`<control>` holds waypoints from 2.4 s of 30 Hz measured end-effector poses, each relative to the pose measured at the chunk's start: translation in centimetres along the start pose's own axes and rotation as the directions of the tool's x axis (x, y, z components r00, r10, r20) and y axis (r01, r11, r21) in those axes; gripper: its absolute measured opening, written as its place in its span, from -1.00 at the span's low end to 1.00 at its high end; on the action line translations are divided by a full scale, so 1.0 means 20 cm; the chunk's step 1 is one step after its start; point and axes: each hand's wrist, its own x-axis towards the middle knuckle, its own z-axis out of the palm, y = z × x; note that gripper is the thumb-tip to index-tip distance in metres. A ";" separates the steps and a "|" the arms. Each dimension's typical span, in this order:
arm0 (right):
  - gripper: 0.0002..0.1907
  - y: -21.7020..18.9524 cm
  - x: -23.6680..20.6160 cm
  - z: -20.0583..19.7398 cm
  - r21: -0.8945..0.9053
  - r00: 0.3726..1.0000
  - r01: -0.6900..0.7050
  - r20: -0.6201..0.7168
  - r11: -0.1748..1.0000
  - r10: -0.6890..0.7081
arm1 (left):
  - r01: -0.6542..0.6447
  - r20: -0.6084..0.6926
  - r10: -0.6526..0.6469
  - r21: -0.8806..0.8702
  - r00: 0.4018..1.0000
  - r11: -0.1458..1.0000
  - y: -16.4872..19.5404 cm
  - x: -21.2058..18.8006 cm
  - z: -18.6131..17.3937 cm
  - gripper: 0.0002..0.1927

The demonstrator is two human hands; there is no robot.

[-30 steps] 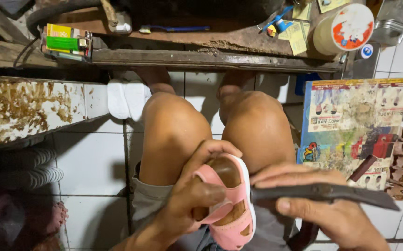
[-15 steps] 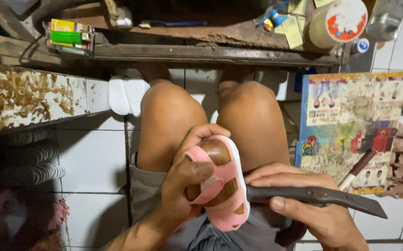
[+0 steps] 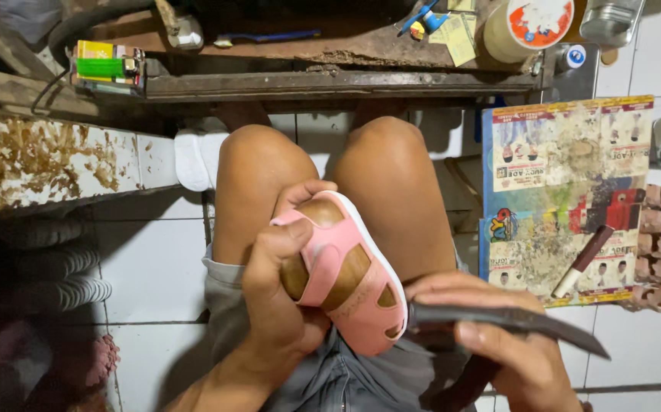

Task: The person heats a white sandal sole over a gas burner, then presses it onto a pink sandal upper fitted on a wooden last. They use a curved metal tool to press and smooth the sole edges, then place the finished sandal on a nearby shelf. The process repeats for multiple sandals.

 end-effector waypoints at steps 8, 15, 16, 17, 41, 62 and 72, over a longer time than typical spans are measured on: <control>-0.47 0.11 -0.06 0.05 0.191 0.984 0.116 -0.158 0.975 -0.086 | -0.158 -0.156 0.143 -0.092 0.977 0.983 -0.02 -0.01 0.08 -0.55; -0.44 0.08 -0.07 0.05 0.059 0.934 0.261 -0.267 0.963 -0.237 | -0.250 -0.200 0.224 -0.113 0.954 0.962 -0.16 -0.14 -0.02 -0.61; -0.43 0.05 -0.08 0.03 0.149 0.940 0.254 -0.272 0.956 -0.207 | -0.106 -0.078 0.102 -0.055 0.992 0.993 -0.18 -0.16 -0.04 -0.63; -0.43 0.03 -0.10 0.00 0.267 0.962 0.207 -0.229 0.941 -0.146 | 0.033 0.041 -0.034 0.017 0.999 0.999 -0.18 -0.18 -0.06 -0.65; -0.67 -0.30 0.49 -0.20 -0.212 0.787 -0.011 0.601 0.977 0.139 | -0.493 0.586 -0.188 0.785 0.788 0.376 0.03 -0.05 -0.12 -0.51; -0.60 -0.21 0.30 -0.11 -0.349 0.967 0.029 0.247 0.937 0.062 | 0.381 0.205 -0.380 0.032 0.902 0.924 0.00 0.00 -0.10 -0.50; -0.61 -0.12 0.12 -0.09 -0.351 0.947 -0.066 0.271 0.934 0.169 | 0.372 0.153 -0.367 -0.002 0.918 0.928 -0.03 -0.01 -0.07 -0.41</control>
